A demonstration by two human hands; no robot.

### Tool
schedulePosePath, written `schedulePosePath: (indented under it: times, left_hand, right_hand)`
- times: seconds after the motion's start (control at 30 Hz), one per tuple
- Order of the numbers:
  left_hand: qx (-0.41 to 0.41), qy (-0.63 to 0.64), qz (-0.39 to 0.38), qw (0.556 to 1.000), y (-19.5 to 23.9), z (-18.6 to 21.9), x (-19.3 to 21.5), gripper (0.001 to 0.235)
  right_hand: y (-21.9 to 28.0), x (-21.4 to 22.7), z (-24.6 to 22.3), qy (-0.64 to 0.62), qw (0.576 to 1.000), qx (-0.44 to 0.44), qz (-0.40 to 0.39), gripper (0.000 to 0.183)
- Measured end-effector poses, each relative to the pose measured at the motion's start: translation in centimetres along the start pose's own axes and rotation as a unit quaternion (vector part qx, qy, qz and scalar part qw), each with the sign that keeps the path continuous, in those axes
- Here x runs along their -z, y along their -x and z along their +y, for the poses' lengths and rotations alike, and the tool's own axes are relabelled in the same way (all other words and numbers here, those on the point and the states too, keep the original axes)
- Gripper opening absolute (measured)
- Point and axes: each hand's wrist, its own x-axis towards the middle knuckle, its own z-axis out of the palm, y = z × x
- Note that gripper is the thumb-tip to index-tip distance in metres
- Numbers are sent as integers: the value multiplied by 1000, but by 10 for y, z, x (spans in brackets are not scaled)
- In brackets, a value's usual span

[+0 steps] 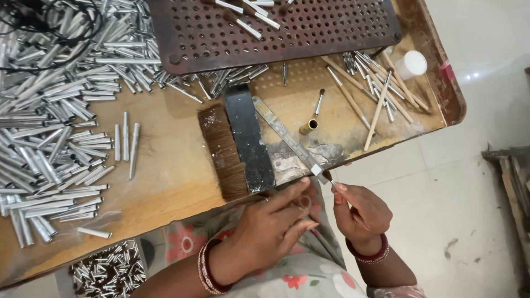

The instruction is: The person sits at a workbench assembling small brushes. They pick up metal ferrule tubes, insert brush heads and wooden handle pieces into the tubes by hand, and place the assembled brushes into a white box beside the work area.

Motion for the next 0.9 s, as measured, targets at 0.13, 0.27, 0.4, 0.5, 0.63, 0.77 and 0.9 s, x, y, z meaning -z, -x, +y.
schedulePosePath:
  times: [0.13,0.27,0.4,0.5,0.63,0.77,0.9]
  left_hand:
    - [-44,-123,-45,990,-12,-14,-7,33]
    - [-8,-176,-86,981,-18,-21,-11,23]
    - [-15,-183,-77,980,-17,-26,-12,22]
    - [-36,-182,-57,981,-18,-27,-14,27]
    - [-16,-160,-64,985,-20,-24,-13,36]
    - [6,-160,-89,983,-19,-14,-9,31]
    - [-99,-62,38,992,-9,-4,-2,18]
  right_hand:
    - [10,-2,10,7,1000,11,-4,20]
    - [6,-2,11,18,999,28,-13,22]
    - [-1,3,7,43,998,28,-44,26]
    - [-9,6,-3,62,996,17,-68,28]
    - [-18,10,-11,74,994,8,-84,30]
    - [-18,12,-16,47,996,-24,-76,26]
    - [7,14,-14,-42,998,-50,-18,26]
